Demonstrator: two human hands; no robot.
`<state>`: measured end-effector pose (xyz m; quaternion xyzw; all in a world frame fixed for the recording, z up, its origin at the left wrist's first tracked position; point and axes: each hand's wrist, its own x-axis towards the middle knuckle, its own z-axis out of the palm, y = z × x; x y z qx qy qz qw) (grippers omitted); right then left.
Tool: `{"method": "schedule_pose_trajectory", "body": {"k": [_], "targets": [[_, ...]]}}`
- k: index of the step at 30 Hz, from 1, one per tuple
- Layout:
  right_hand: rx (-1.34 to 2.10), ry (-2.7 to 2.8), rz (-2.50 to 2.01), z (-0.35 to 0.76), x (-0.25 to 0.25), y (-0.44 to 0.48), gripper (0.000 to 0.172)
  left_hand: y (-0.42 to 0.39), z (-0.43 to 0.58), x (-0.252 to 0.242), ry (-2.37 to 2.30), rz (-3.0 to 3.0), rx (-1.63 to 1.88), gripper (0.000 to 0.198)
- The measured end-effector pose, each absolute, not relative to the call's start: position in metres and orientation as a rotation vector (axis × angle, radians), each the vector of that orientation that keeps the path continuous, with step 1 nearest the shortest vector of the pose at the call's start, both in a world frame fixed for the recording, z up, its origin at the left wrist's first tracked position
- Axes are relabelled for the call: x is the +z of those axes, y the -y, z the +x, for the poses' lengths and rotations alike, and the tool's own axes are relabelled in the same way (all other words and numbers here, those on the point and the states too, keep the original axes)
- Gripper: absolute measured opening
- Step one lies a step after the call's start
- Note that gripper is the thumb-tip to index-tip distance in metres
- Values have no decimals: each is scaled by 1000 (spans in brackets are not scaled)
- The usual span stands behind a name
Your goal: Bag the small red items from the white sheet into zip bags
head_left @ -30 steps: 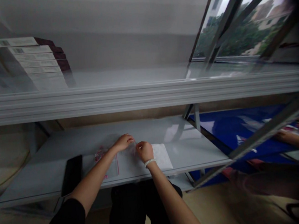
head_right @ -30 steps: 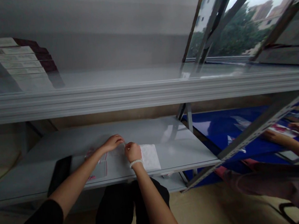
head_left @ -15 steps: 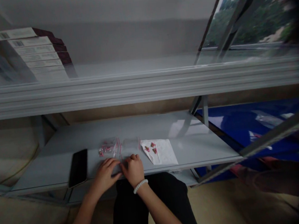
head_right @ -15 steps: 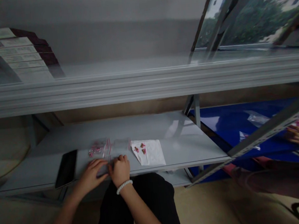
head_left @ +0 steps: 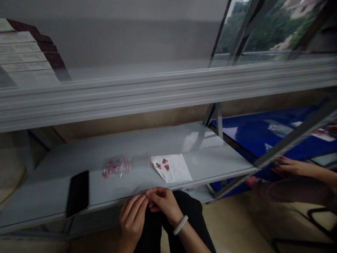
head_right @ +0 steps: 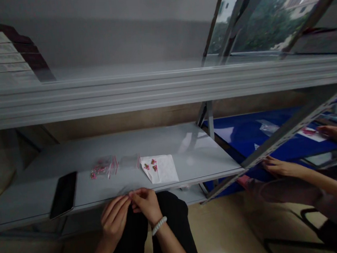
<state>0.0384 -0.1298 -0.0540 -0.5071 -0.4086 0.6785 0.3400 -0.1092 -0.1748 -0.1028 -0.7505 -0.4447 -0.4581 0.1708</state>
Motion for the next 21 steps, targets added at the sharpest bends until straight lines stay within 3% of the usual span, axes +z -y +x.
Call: {"method": "schedule_pose_trajectory", "body": {"k": [7, 11, 15, 21], "targets": [[1689, 1065, -1290, 79, -39, 115, 36, 169, -74, -76, 1491, -2161, -1462, 50], [1585, 1180, -1254, 93, -29, 107, 29, 164, -59, -51, 1947, -2014, -1830, 34], [1542, 1254, -1209, 94, -18, 103, 26, 152, -51, -33, 2184, -2321, -1969, 15], [1562, 1247, -1127, 86, -9, 105, 29, 143, -61, -21, 2247, -2603, -2132, 24]]}}
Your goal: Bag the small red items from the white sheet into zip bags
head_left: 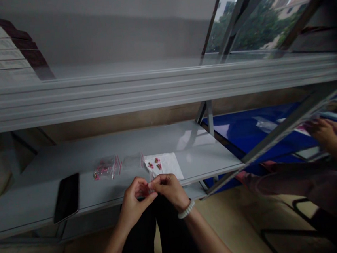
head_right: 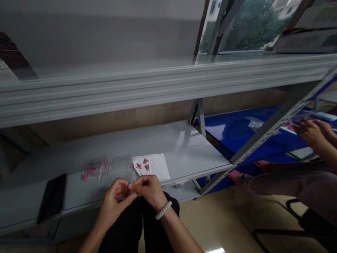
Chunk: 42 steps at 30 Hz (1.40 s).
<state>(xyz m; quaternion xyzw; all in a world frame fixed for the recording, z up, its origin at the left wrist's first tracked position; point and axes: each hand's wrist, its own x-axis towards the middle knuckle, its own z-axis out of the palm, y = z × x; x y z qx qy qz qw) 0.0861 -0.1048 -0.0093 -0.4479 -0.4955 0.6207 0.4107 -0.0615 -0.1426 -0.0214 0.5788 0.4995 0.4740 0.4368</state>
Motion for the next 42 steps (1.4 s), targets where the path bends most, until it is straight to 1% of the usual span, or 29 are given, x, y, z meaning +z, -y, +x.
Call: {"method": "schedule_pose_trajectory", "body": {"k": [4, 9, 16, 24, 28, 31, 34, 39, 42], "targets": [[1640, 1260, -1066, 82, -7, 106, 28, 140, -75, -15, -1179, 1360, 1094, 20], [1773, 1251, -997, 81, -5, 109, 31, 138, -85, -9, -1022, 1215, 951, 26], [1795, 1264, -935, 89, -4, 112, 31, 143, -78, -14, -928, 1159, 958, 27], [1724, 1409, -952, 101, -9, 111, 34, 148, -65, -5, -1079, 1499, 957, 15], [1587, 1518, -981, 106, -8, 109, 32, 151, -62, -4, -1275, 1881, 933, 6], [1519, 1616, -1009, 109, -4, 108, 32, 151, -63, -3, -1383, 2123, 845, 9], [1488, 1708, -1021, 111, 0, 107, 31, 148, -64, -4, -1398, 2202, 793, 10], [1464, 1802, -1055, 110, 2, 107, 21, 144, -64, -9, -1373, 2143, 811, 21], [1441, 1839, -1051, 110, -2, 111, 16, 144, -66, -12, -1247, 2009, 807, 27]]}}
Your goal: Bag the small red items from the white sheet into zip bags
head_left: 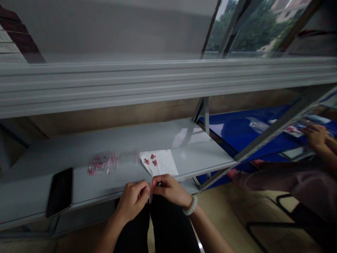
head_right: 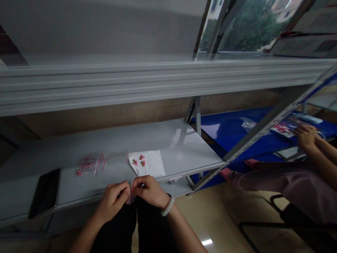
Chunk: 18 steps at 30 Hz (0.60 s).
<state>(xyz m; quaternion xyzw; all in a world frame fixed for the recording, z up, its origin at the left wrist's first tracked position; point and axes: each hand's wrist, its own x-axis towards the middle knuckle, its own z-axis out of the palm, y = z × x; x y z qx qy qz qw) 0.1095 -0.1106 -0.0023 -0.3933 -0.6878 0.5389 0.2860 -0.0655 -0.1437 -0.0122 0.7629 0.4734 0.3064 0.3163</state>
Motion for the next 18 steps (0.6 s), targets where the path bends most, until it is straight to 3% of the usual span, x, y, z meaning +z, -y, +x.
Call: {"method": "schedule_pose_trajectory", "body": {"k": [10, 18], "targets": [[1366, 2141, -1051, 115, -5, 121, 10, 149, -72, -26, -1077, 1740, 546, 32], [1674, 1831, -939, 113, -12, 120, 9, 154, -68, -31, -1157, 1770, 760, 23]]}}
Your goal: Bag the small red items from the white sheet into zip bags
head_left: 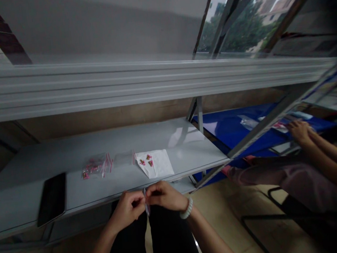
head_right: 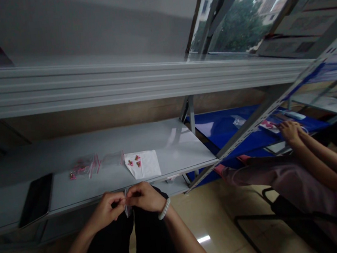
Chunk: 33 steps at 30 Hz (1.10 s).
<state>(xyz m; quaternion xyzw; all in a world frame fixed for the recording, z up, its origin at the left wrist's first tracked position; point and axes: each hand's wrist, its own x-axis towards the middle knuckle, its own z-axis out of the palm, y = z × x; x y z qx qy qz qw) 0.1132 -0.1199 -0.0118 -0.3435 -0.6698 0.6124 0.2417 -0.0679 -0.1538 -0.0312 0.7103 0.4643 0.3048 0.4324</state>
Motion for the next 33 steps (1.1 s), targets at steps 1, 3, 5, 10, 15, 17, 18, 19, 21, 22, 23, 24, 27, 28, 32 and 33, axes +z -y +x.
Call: {"method": "schedule_pose_trajectory", "body": {"k": [1, 3, 5, 10, 15, 17, 18, 19, 21, 22, 23, 24, 27, 28, 32, 33], "targets": [[1704, 1780, -922, 112, -12, 120, 11, 155, -66, -31, -1162, 1738, 807, 23], [1729, 1673, -908, 109, -11, 122, 13, 156, -62, -30, -1162, 1650, 896, 24], [1661, 1602, -961, 105, -9, 123, 13, 156, -60, -27, -1190, 1563, 977, 26], [1315, 1687, -1291, 101, 5, 121, 12, 149, -69, -12, -1311, 1619, 961, 31], [1542, 1650, -1196, 107, 12, 111, 11, 146, -81, -1, -1316, 1880, 1072, 24], [1621, 1645, -1066, 108, 13, 107, 10, 146, -76, 0, -1281, 2099, 1059, 71], [1637, 1650, -1021, 108, 13, 105, 11, 146, -72, -1, -1271, 2186, 1028, 88], [1639, 1660, -993, 108, 13, 104, 11, 145, -68, -2, -1276, 2249, 1003, 95], [1611, 1688, -976, 108, 13, 102, 13, 144, -59, -5, -1308, 2319, 1010, 90], [1584, 1697, -980, 108, 13, 102, 13, 144, -56, -7, -1326, 2340, 1032, 84], [1551, 1700, -990, 109, 13, 102, 13, 144, -53, -8, -1345, 2350, 1058, 78], [1513, 1700, -1004, 110, 13, 102, 14, 144, -52, -10, -1364, 2354, 1078, 73], [1388, 1716, -1086, 113, 14, 103, 18, 144, -50, -11, -1414, 2328, 1123, 61], [1353, 1735, -1117, 113, 14, 103, 19, 145, -51, -12, -1423, 2313, 1133, 57], [1232, 1795, -1163, 112, 18, 105, 15, 142, -52, -16, -1448, 2141, 1206, 50], [1216, 1799, -1146, 112, 19, 105, 13, 141, -52, -17, -1436, 2085, 1223, 49]]}}
